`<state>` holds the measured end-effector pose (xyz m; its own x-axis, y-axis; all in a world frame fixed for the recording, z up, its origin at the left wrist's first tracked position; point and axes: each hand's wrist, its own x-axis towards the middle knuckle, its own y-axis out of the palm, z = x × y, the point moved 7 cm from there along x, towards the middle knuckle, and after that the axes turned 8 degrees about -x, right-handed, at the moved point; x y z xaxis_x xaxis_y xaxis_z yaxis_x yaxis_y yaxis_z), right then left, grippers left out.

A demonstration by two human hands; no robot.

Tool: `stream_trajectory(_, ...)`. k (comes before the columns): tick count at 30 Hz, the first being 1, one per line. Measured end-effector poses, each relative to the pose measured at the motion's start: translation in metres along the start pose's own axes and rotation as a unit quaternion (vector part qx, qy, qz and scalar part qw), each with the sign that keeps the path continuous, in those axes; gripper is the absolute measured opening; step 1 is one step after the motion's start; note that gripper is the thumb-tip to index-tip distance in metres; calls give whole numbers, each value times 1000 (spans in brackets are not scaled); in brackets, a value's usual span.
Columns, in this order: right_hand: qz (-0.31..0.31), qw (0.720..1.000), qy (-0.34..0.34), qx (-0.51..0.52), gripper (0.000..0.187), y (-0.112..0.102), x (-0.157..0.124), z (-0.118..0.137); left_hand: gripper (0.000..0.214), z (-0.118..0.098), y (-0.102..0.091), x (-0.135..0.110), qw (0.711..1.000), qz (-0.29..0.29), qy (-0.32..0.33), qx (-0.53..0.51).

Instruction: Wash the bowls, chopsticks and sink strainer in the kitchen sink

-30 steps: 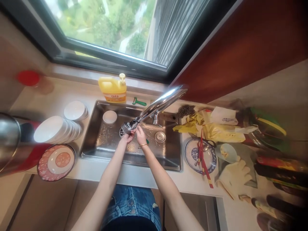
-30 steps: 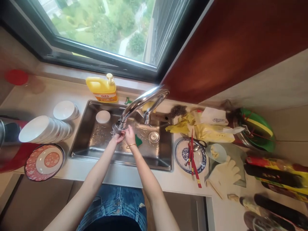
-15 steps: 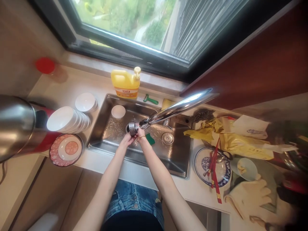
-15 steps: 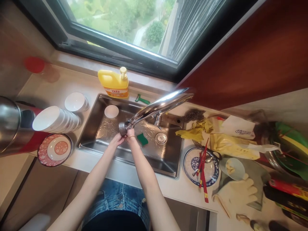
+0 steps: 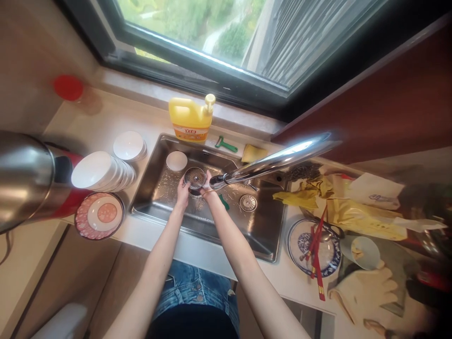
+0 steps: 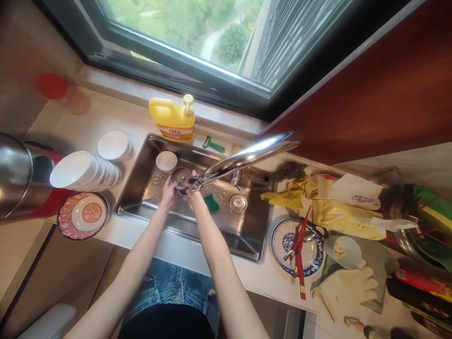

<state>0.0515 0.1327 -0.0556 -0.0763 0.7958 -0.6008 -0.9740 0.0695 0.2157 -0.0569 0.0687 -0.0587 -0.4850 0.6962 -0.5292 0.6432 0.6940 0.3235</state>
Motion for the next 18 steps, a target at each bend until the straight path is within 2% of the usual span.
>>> stream_trajectory(3, -1, 994, 112, 16, 24, -7, -18, -19, 36, 6, 1, 5, 999, -15, -5, 28)
stream_trajectory(5, -17, 987, 158, 28, 24, -18, -31, -27, 31, 15, 4, 6, 999, -36, -20, 27)
stream_trajectory(8, -29, 981, 183, 61, 30, -35, -45, -31, 32, 29, 14, 4, 998, -51, -44, 2)
stream_trajectory(11, -42, 976, 187, 104, 30, -48, -52, -30, 40, 41, 27, 3, 998, -22, -52, 17)
stream_trajectory(13, -56, 970, 195, 133, 21, -52, -53, -28, 43, 43, 34, 4, 997, 15, -9, 73)
stream_trajectory(15, -60, 964, 208, 155, 13, -52, -51, -26, 42, 40, 40, 5, 985, 66, 65, 142)
stream_trajectory(18, -59, 961, 209, 170, 14, -47, -43, -18, 49, 36, 46, 5, 940, 167, 158, 251)
